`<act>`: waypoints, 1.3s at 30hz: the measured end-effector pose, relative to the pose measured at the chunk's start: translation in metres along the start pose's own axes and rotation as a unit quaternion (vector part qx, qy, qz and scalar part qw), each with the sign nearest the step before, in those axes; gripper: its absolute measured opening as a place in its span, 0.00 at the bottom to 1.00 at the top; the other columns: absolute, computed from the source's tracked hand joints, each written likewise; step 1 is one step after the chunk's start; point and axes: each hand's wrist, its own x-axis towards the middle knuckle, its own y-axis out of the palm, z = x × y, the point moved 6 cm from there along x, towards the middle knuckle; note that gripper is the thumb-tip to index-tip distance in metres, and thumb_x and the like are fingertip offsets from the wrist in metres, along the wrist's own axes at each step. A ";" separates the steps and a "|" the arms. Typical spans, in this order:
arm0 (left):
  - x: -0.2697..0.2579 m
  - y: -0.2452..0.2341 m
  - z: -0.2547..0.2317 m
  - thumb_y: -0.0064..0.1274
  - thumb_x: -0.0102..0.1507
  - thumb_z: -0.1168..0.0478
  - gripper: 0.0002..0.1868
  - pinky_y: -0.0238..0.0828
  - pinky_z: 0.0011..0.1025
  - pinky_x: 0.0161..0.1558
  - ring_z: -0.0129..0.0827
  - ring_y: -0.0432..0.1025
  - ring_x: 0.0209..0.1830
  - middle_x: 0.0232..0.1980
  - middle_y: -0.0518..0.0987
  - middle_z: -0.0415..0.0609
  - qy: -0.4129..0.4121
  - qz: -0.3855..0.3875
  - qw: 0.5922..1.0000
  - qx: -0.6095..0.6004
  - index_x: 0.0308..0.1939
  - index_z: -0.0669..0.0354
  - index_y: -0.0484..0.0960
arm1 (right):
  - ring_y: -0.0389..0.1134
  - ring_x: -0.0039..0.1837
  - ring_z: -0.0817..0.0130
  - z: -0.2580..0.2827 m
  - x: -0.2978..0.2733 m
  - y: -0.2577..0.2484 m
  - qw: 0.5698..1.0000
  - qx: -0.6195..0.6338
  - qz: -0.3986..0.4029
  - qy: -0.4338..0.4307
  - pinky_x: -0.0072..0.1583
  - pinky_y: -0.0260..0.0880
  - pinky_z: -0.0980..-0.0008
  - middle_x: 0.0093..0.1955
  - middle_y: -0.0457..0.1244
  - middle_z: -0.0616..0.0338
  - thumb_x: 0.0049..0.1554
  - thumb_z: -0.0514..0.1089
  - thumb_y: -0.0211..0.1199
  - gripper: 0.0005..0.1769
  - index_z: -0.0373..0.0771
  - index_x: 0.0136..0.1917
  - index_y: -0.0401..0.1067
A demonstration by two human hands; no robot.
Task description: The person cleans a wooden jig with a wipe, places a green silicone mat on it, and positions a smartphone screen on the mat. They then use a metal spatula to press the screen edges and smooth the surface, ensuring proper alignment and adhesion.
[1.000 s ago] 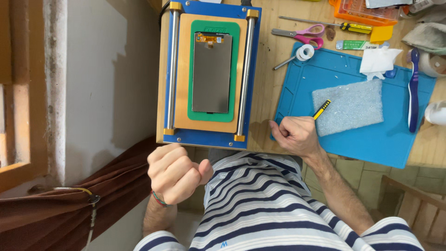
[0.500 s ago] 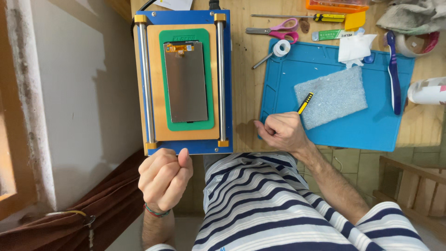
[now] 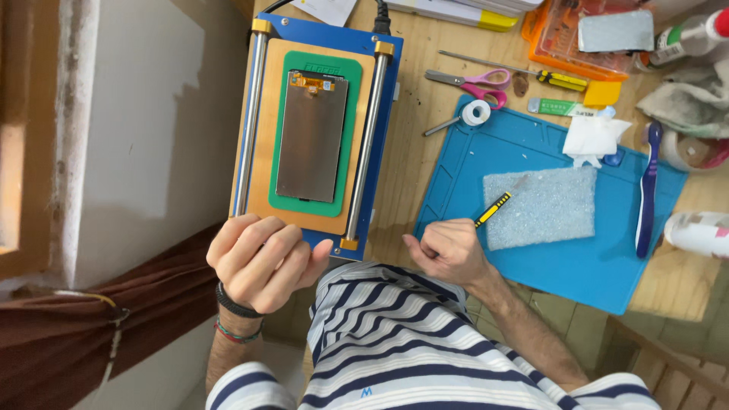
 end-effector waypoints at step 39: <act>-0.004 -0.010 0.030 0.63 0.70 0.62 0.11 0.71 0.40 0.46 0.40 0.79 0.39 0.40 0.87 0.44 -0.096 0.170 0.976 -0.097 0.32 0.56 0.85 | 0.47 0.27 0.68 0.008 -0.008 0.003 0.986 -0.163 -0.004 -0.029 0.31 0.45 0.65 0.25 0.48 0.63 0.64 0.34 0.71 0.31 0.42 0.29 0.53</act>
